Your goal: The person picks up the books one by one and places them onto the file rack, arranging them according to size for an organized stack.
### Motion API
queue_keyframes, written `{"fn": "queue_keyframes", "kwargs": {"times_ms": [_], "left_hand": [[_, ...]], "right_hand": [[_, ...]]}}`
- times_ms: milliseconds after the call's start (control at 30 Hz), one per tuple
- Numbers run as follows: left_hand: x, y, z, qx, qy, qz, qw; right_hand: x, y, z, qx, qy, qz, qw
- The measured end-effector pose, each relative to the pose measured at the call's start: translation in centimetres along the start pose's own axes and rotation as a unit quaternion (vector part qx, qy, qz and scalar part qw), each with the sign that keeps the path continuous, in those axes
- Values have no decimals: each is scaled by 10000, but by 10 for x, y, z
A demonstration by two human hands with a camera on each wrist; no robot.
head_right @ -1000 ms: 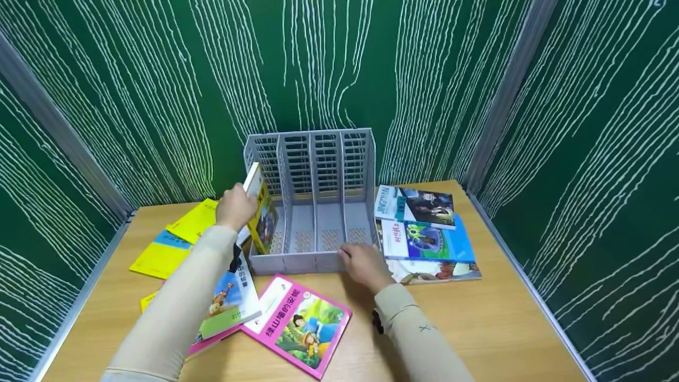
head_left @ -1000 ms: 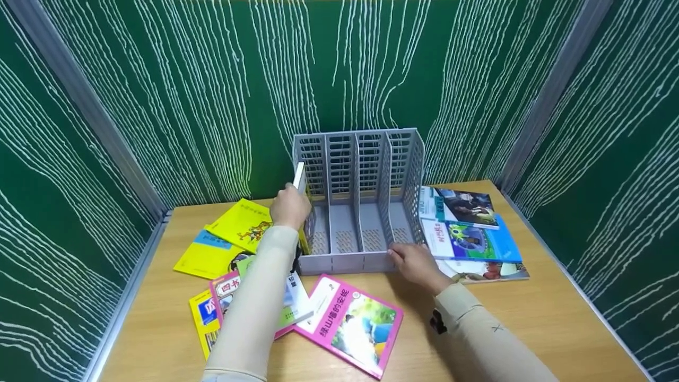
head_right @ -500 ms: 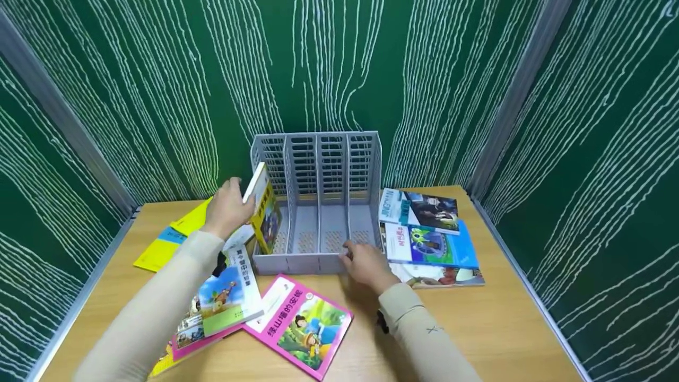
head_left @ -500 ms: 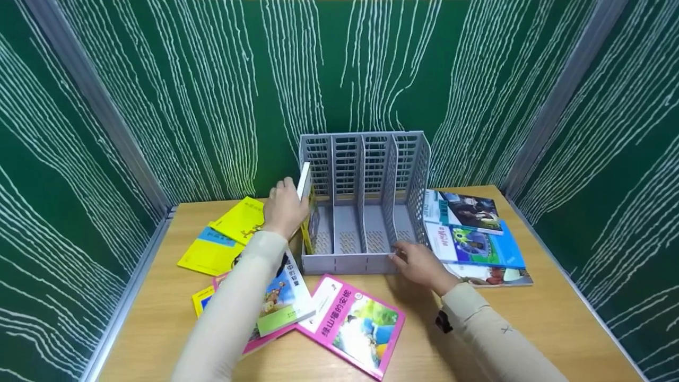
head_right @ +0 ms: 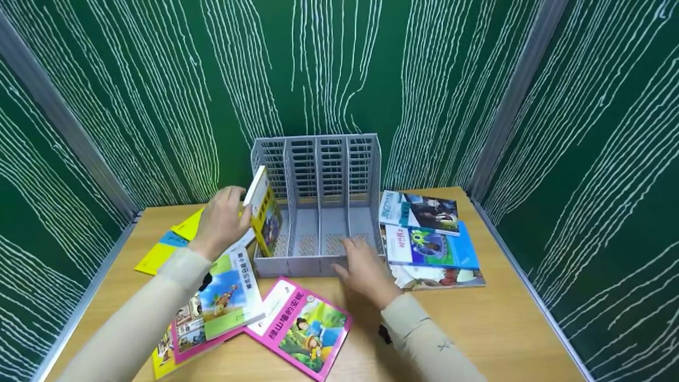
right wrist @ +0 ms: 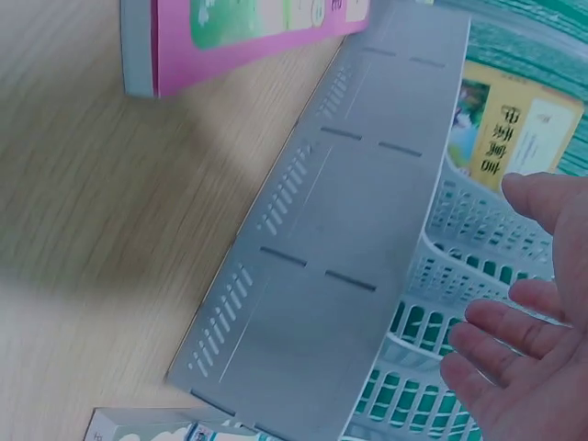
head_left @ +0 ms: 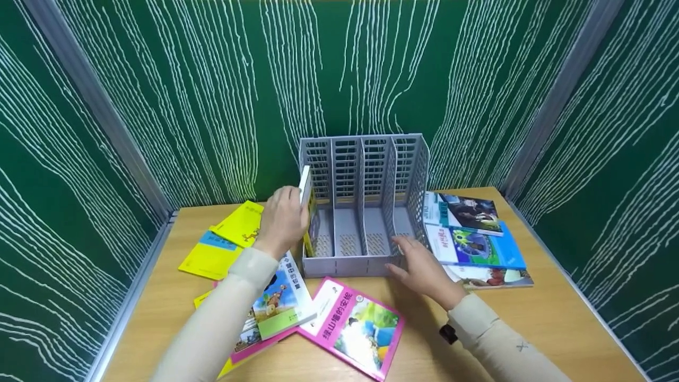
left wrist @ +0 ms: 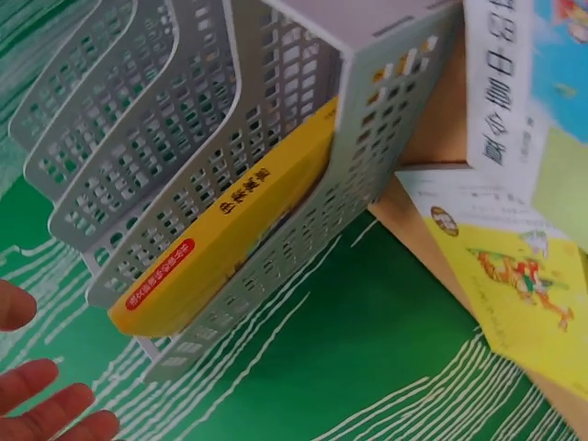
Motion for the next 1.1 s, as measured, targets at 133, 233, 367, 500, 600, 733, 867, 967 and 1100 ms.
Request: {"fn": "queue_keyframes", "kwargs": {"times_ms": [133,233,367,500,600,733,867,967,1100], "left_hand": [[0,-9,-13,629,-232,59,9977],[5,-16,-24,993,-316,70,9945],[15,-23,-38,1248,-222,18,9919],[28,-26,-50,1286,98,-96,9916],[37,-27,-58,1295,382,-216,9906],[48,-27,-68,1272,786,-247,9884],[60,-24,-76,1081,1234,-161,9863],[68,-21,-82,983,1504,-138,9836],[78,-19,-88,868,1888,-205,9780]], "right_hand": [[-1,6,-8,160,108,81,9998],[1,10,-14,229,124,173,9995],[6,14,-21,360,199,253,9988],[12,15,-29,600,353,328,9970],[17,16,-33,617,346,343,9969],[23,16,-36,546,291,369,9974],[32,15,-40,575,434,449,9964],[40,12,-43,690,644,502,9943],[52,9,-48,835,912,493,9911]]}}
Point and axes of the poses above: each hand's wrist, its own z-axis towards the middle knuckle, its own x-axis out of the palm, y = z × x, the point moved 6 cm from there along z, towards the middle knuckle, and after that the axes turned 10 degrees about -y, right-handed, at the moved point
